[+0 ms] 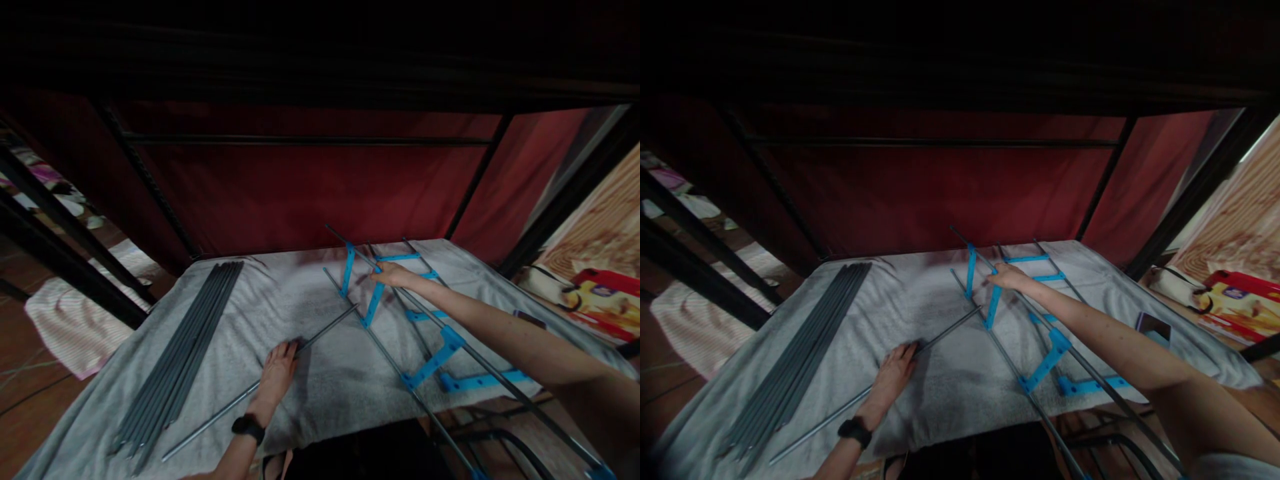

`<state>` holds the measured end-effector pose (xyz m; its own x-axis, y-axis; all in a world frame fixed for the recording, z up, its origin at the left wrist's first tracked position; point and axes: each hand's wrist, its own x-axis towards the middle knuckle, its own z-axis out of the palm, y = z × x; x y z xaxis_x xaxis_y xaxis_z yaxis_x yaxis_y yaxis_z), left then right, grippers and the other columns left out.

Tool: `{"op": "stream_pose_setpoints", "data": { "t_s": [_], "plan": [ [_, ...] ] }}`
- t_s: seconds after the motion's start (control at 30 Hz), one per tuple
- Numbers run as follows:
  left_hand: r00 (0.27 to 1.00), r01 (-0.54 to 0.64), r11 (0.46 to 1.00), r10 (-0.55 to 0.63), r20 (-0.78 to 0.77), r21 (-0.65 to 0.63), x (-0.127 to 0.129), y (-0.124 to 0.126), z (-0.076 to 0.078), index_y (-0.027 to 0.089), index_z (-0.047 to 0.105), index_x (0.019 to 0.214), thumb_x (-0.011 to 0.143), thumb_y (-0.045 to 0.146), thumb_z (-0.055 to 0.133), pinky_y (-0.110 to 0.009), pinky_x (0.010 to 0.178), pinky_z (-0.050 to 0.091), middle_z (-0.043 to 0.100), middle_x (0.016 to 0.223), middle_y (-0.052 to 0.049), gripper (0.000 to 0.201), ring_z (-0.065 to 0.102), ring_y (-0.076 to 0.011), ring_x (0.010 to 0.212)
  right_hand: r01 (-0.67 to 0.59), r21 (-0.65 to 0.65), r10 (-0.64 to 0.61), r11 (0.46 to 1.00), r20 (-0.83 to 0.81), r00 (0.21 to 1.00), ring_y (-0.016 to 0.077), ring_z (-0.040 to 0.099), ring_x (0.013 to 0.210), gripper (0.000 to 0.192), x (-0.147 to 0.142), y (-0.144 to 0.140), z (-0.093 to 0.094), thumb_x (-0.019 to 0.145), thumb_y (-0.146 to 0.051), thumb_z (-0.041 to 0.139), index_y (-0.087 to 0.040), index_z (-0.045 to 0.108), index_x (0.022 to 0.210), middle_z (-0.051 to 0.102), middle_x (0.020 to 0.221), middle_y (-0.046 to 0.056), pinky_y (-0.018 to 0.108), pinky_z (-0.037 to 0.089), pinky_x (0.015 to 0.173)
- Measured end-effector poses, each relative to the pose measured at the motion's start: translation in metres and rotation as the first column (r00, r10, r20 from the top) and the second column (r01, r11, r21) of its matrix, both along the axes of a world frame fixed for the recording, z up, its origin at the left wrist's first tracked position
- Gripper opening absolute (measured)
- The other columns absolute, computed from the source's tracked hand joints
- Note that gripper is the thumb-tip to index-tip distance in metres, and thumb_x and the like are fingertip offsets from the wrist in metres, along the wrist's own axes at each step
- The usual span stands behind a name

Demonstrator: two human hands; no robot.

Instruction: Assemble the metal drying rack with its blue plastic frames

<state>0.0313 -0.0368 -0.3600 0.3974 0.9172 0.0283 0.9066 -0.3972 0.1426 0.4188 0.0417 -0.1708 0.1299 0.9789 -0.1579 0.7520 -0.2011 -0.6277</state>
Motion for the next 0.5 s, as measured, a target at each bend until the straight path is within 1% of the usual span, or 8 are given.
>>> {"op": "stream_pose_setpoints", "data": {
  "t_s": [0.1, 0.17, 0.23, 0.33, 0.43, 0.5],
  "plan": [
    [0.996, 0.07, 0.998, -0.07, 0.054, 0.001, 0.035, 0.013, 0.0, 0.018, 0.049, 0.143, 0.099, 0.018, 0.036, -0.042, 0.107, 0.042, 0.057, 0.135, -0.013, 0.047, 0.055, -0.0247, 0.122, -0.011, 0.014, 0.011, 1.0, -0.041, 0.999, 0.0143, 0.063, 0.068, 0.033, -0.01, 0.007, -0.003, 0.079, -0.023, 0.071, -0.019, 0.064, 0.111, 0.069, 0.078, 0.0, 0.017, 0.043, 0.052],
    [0.993, 0.104, 0.994, -0.103, 0.056, -0.025, 0.055, 0.021, 0.001, 0.018, 0.048, 0.144, 0.097, 0.01, 0.033, -0.041, 0.109, 0.041, 0.056, 0.138, -0.013, 0.051, 0.054, -0.024, 0.125, -0.023, 0.003, 0.024, 1.0, -0.068, 0.997, 0.0129, 0.063, 0.065, 0.034, -0.017, 0.009, -0.003, 0.082, -0.02, 0.065, -0.018, 0.061, 0.115, 0.069, 0.079, 0.0, 0.017, 0.043, 0.051],
    [0.993, 0.117, 0.991, -0.116, 0.032, -0.057, 0.068, 0.026, 0.003, 0.016, 0.048, 0.145, 0.092, 0.002, 0.032, -0.037, 0.109, 0.041, 0.055, 0.141, -0.014, 0.057, 0.053, -0.0228, 0.128, -0.035, -0.019, 0.033, 0.999, -0.09, 0.995, 0.0121, 0.061, 0.061, 0.032, -0.022, 0.007, -0.002, 0.083, -0.015, 0.059, -0.016, 0.059, 0.115, 0.068, 0.075, 0.0, 0.017, 0.042, 0.05],
    [0.995, 0.094, 0.994, -0.095, -0.023, -0.054, 0.069, 0.031, 0.007, 0.013, 0.046, 0.146, 0.089, -0.003, 0.031, -0.033, 0.106, 0.044, 0.057, 0.14, -0.016, 0.062, 0.055, -0.0213, 0.127, -0.049, -0.054, 0.043, 0.997, -0.119, 0.992, 0.0127, 0.062, 0.059, 0.028, -0.024, 0.001, 0.005, 0.083, -0.009, 0.054, -0.014, 0.057, 0.111, 0.067, 0.068, 0.0, 0.017, 0.043, 0.05],
    [0.996, 0.043, 0.999, -0.042, -0.081, 0.012, 0.053, 0.033, 0.012, 0.013, 0.045, 0.147, 0.089, -0.003, 0.031, -0.035, 0.104, 0.046, 0.061, 0.135, -0.017, 0.062, 0.06, -0.0215, 0.12, -0.056, -0.076, 0.044, 0.996, -0.149, 0.988, 0.0133, 0.063, 0.059, 0.024, -0.017, -0.007, 0.011, 0.084, -0.008, 0.052, -0.014, 0.056, 0.107, 0.066, 0.064, 0.0, 0.017, 0.046, 0.052],
    [0.994, 0.017, 0.999, -0.012, -0.113, 0.043, 0.041, 0.036, 0.017, 0.012, 0.047, 0.146, 0.089, -0.003, 0.03, -0.037, 0.104, 0.046, 0.063, 0.132, -0.017, 0.061, 0.061, -0.0224, 0.118, -0.063, -0.086, 0.045, 0.994, -0.192, 0.98, 0.0133, 0.063, 0.059, 0.021, -0.01, -0.01, 0.011, 0.085, -0.008, 0.05, -0.015, 0.055, 0.105, 0.066, 0.062, -0.001, 0.018, 0.047, 0.053]
  ]
}}
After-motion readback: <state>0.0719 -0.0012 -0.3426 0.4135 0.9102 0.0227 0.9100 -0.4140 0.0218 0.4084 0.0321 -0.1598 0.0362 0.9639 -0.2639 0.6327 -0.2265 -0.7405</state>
